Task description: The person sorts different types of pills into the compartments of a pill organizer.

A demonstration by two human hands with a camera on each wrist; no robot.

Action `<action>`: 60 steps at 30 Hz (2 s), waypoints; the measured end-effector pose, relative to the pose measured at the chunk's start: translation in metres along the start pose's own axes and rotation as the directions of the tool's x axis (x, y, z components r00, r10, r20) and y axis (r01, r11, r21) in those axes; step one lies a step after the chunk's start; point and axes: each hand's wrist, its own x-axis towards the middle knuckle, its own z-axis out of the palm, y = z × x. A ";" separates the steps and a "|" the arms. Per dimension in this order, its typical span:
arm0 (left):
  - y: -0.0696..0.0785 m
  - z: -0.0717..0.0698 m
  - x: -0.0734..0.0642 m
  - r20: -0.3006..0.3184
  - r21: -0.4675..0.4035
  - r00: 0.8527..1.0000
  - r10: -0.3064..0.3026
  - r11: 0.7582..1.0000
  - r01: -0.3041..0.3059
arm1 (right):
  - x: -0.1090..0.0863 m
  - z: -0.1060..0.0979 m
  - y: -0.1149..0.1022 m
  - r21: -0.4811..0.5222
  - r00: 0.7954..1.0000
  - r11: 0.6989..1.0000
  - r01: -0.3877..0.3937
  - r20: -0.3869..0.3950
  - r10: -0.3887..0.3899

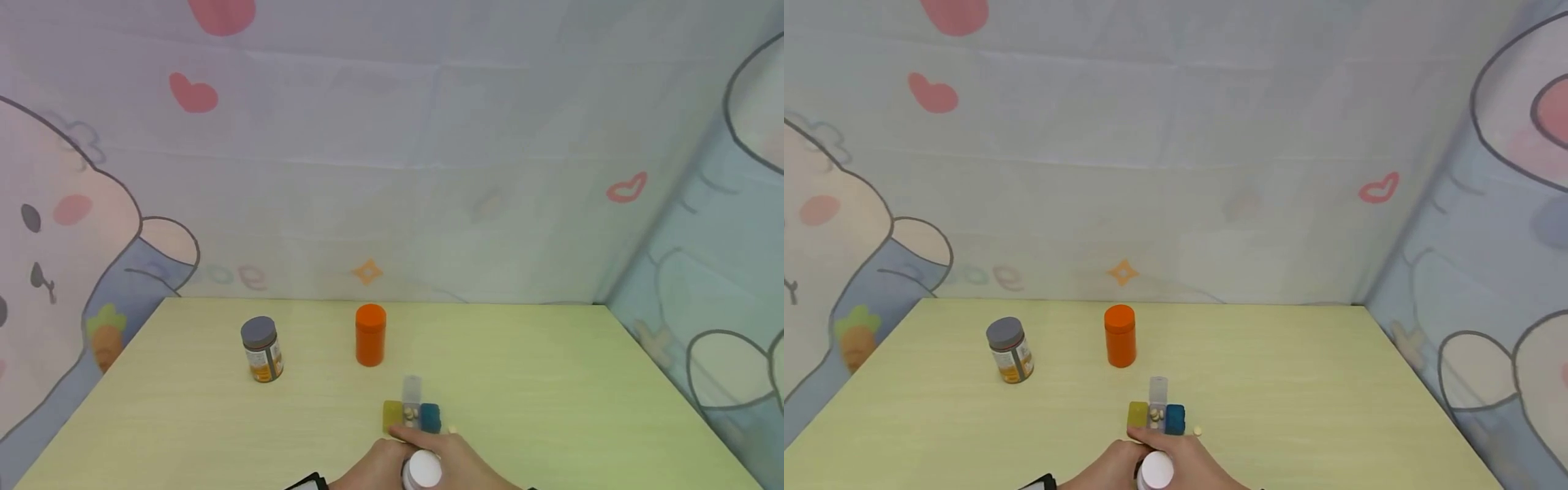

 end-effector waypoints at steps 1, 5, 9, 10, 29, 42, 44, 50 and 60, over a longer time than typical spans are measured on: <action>0.000 0.000 0.000 0.006 -0.011 1.000 -0.015 1.000 0.015 | -0.002 0.000 0.000 0.012 1.000 1.000 -0.019 -0.003 0.019; 0.002 0.001 -0.002 0.032 -0.065 0.998 -0.062 0.996 0.064 | -0.015 -0.004 -0.002 0.120 0.993 0.987 -0.110 -0.019 0.114; 0.003 0.000 -0.002 0.038 -0.063 0.997 -0.066 0.996 0.068 | -0.028 -0.013 0.000 0.109 0.993 0.989 -0.099 -0.053 0.105; 0.003 0.000 -0.002 0.031 -0.045 0.998 -0.060 0.997 0.062 | -0.030 -0.016 0.001 0.085 0.993 0.992 -0.090 -0.064 0.095; 0.005 0.002 -0.004 0.060 -0.195 0.994 -0.088 0.976 0.098 | -0.031 -0.011 0.004 0.285 0.994 0.955 -0.075 -0.059 0.096; 0.008 0.002 -0.004 0.052 -0.180 0.995 -0.089 0.979 0.097 | -0.031 -0.003 -0.004 0.323 0.944 0.923 -0.208 -0.180 0.275; 0.008 0.002 -0.004 0.038 -0.167 0.994 -0.105 0.980 0.110 | -0.031 -0.003 -0.005 0.300 0.937 0.929 -0.219 -0.200 0.286; 0.005 0.005 -0.003 0.027 -0.208 0.996 -0.089 0.974 0.093 | -0.030 -0.003 -0.004 0.289 0.926 0.926 -0.243 -0.214 0.310; 0.006 0.006 0.000 0.034 -0.141 0.997 -0.064 0.988 0.069 | -0.032 -0.004 -0.005 0.291 0.907 0.911 -0.291 -0.220 0.360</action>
